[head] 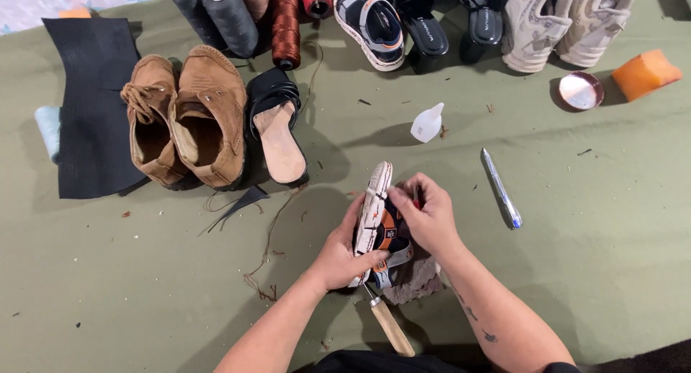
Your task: Performing finishing touches on a sandal by wiping it and trimming edges with a small tool.
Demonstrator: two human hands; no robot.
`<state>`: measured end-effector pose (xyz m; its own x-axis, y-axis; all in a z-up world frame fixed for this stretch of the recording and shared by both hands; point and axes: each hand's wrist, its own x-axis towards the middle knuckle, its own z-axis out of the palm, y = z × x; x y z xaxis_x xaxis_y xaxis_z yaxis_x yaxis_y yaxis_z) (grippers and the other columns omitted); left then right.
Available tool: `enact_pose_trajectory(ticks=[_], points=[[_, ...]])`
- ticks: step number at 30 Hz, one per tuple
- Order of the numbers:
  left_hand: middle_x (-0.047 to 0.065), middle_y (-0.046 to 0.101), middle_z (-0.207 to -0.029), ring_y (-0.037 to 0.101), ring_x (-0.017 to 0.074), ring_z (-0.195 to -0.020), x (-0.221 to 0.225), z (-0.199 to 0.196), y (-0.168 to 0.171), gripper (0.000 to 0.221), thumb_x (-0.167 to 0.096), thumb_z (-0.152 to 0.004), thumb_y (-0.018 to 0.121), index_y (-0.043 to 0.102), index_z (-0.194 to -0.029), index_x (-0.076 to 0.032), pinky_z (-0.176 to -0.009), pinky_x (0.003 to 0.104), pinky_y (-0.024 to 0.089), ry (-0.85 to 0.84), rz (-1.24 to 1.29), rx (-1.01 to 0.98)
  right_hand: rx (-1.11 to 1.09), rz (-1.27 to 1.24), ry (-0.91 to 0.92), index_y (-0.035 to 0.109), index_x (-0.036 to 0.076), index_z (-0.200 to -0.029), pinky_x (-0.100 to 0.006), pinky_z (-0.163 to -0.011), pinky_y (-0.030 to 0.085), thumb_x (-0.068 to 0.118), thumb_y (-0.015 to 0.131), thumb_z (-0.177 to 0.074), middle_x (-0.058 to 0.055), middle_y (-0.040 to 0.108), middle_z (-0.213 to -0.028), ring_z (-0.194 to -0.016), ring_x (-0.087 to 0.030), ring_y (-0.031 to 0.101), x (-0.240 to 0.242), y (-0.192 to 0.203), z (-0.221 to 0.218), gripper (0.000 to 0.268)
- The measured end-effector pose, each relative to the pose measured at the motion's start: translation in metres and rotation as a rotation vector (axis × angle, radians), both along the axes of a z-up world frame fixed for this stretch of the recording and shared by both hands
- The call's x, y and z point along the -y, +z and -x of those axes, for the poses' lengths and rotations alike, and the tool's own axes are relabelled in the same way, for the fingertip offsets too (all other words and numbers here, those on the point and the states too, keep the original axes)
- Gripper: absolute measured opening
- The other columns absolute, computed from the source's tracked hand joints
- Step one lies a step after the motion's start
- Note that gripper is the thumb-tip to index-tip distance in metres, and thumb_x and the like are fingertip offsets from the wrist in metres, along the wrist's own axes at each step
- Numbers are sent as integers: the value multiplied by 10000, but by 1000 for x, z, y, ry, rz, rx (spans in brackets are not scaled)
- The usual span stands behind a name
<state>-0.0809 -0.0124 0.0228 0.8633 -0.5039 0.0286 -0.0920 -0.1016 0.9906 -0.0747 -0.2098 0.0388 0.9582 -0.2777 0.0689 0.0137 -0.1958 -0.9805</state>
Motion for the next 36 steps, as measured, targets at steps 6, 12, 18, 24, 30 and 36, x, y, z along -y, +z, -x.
enact_pose_trajectory(ticks=[6,12,18,24,30,36], points=[[281,619,-1377,585,443,-1289,3,5,2,1137,-307,-725,916,247,-1630,-144,-1071,567,475,5,6,12,86,269,164,587,62,-833,-328,-522,442,398,976,-661,-142,610,-749,-576,-244,570,-14,29,7,543],[249,640,-1349,565,361,-1309,-9,-13,-15,785,-542,-980,532,293,-1632,-175,-1098,567,437,-19,148,-122,-42,80,184,652,36,-1022,-342,-661,517,271,913,-770,-140,714,-1048,-814,-173,610,-10,6,4,433],[235,644,-1348,581,290,-1295,-8,-10,-24,611,-352,-1030,570,410,-1586,-157,-1108,483,447,77,135,-159,-180,-198,12,665,80,-1116,-180,-450,455,279,815,-893,-41,718,-943,-610,-57,544,-10,8,-6,334],[233,590,-1419,527,290,-1314,-11,-11,-23,847,-361,-897,770,372,-1599,-103,-1124,486,419,33,195,-158,-144,-227,30,662,72,-1102,-141,-441,450,259,839,-868,-30,687,-914,-642,-38,584,-8,-9,-10,348],[200,624,-1347,576,270,-1268,-13,-15,-33,1073,-333,-762,908,309,-1625,-113,-1085,427,466,-2,303,-277,-130,-249,49,642,56,-1096,-137,-440,446,242,834,-879,-27,666,-905,-628,-36,586,-10,-3,-8,344],[150,631,-1255,574,218,-1152,-14,-18,-30,953,-216,-798,829,340,-1609,-118,-966,389,521,-20,426,-382,-113,-253,70,661,46,-1108,-163,-450,463,231,840,-862,-38,660,-852,-581,-52,565,-12,1,-6,357]])
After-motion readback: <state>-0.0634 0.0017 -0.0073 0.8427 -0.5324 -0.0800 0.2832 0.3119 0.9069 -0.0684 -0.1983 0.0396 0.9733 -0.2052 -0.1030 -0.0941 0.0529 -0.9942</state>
